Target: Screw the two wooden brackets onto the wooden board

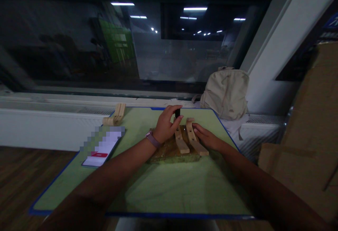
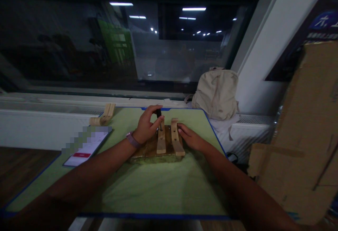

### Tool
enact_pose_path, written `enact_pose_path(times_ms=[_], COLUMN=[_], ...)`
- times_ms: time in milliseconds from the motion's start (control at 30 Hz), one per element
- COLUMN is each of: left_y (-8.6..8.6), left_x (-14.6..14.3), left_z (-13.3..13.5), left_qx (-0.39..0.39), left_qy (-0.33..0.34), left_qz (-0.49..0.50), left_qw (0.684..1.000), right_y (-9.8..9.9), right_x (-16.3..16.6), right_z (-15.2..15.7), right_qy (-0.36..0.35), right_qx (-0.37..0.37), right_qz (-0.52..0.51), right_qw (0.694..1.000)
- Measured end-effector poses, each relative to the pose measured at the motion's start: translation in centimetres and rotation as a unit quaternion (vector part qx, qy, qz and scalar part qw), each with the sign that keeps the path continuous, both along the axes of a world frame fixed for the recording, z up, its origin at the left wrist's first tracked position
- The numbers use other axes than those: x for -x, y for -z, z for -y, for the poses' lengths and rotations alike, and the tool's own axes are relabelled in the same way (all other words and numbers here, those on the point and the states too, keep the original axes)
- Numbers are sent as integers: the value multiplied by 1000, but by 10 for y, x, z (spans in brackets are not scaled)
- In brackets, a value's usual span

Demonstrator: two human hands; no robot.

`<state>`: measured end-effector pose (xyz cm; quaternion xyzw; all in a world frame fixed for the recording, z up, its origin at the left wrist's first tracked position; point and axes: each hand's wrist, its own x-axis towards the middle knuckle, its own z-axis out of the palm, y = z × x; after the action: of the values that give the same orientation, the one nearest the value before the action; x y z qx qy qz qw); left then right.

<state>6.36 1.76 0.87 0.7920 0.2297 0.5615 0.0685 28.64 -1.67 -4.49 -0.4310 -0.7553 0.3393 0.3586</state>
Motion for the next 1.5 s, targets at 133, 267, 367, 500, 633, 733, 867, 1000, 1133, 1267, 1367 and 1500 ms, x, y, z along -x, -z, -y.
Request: enact_pose_path(times_ms=[133, 267, 367, 500, 633, 733, 867, 1000, 1133, 1267, 1367, 1500], left_y=[2, 4, 5, 5, 4, 4, 5, 4, 3, 3, 1, -5], left_x=[0, 0, 0, -1, -1, -1, 0, 1, 2, 2, 2, 5], left_z=[0, 1, 2, 1, 0, -1, -2, -3, -5, -6, -7, -8], left_qx=[-2, 44, 85, 57, 16, 19, 36, 55, 83, 104, 97, 96], left_qy=[-2, 17, 35, 33, 6, -3, -12, -15, -12, -8, -8, 6], left_qz=[-2, 9, 26, 29, 14, 10, 21, 37, 53, 65, 82, 118], left_qw=[1000, 999, 995, 997, 1000, 1000, 999, 998, 995, 992, 992, 988], right_y=[-1, -4, -5, -5, -6, -8, -7, -2, 3, 5, 4, 5], right_x=[0, 0, 1, 1, 2, 2, 1, 0, -2, -2, -3, -3], right_z=[1, 3, 3, 3, 3, 4, 4, 1, -1, -2, -2, -2], right_qy=[3, 4, 14, 3, -6, -9, -12, -4, 5, 7, 4, -3], right_qx=[4, 10, 10, 4, -5, -6, -7, -4, -3, 1, -4, -13], right_qz=[7, 22, 23, 12, 7, 16, 13, 7, 9, 8, 6, 8], right_qw=[1000, 1000, 1000, 1000, 1000, 1000, 1000, 1000, 1000, 1000, 1000, 1000])
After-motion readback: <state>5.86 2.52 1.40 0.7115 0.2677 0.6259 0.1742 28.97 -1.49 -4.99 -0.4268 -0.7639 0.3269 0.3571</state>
